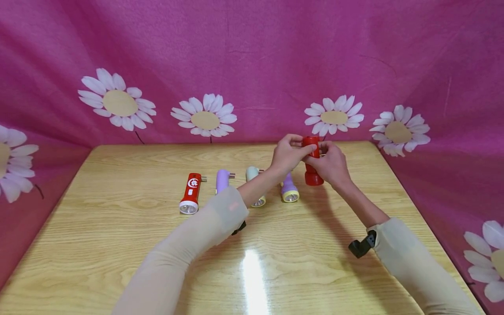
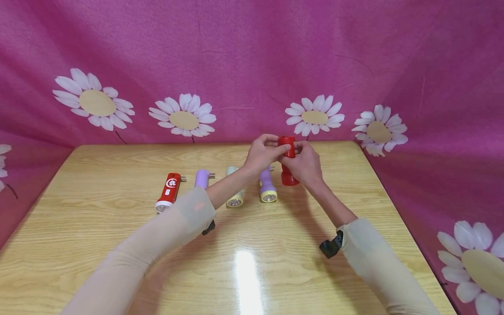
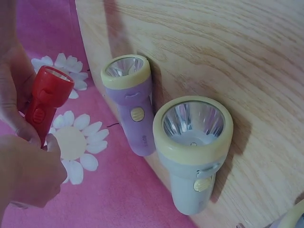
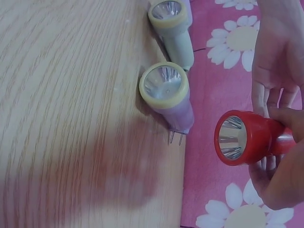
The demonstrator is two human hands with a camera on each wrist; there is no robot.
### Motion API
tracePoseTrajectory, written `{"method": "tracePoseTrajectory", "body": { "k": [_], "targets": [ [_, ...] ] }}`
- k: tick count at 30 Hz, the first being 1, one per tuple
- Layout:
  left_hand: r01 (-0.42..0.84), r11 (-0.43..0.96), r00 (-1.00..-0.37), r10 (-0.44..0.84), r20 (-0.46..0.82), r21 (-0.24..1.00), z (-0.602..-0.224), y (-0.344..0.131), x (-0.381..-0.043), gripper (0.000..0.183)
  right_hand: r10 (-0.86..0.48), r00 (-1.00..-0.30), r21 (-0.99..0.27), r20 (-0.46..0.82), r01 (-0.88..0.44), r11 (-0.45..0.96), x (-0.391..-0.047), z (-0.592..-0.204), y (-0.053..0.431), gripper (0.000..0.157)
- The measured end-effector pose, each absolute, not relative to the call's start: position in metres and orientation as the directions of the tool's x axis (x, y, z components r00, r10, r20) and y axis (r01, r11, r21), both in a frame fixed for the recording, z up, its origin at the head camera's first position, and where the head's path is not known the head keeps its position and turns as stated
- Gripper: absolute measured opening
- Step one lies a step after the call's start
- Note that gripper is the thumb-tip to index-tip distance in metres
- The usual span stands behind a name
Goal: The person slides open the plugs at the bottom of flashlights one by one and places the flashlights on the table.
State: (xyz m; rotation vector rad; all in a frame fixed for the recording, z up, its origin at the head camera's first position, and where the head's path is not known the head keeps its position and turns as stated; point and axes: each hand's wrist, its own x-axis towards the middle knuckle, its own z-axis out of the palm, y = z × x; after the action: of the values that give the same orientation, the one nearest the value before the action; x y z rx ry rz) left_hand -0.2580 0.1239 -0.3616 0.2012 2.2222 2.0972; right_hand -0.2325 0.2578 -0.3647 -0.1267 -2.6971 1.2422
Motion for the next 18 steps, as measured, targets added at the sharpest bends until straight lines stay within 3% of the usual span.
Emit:
{"method": "tracePoseTrajectory", "body": {
  "k": [9, 18],
  "targets": [
    [0.049, 0.042, -0.991, 0.13, 0.043, 0.998, -0.3649, 0.1223, -0.257, 0.037, 0.122, -0.98, -0.751, 0.158, -0.039, 0.659, -0.2296, -0.364, 0.2518, 0.055],
    [0.059, 0.032, -0.988, 0.145, 0.053, 0.998, -0.3643, 0.1206, -0.2557, 0.035, 0.062, -0.986, -0.765, 0.155, -0.08, 0.639, -0.2271, -0.3632, 0.2557, 0.056]
  ]
}}
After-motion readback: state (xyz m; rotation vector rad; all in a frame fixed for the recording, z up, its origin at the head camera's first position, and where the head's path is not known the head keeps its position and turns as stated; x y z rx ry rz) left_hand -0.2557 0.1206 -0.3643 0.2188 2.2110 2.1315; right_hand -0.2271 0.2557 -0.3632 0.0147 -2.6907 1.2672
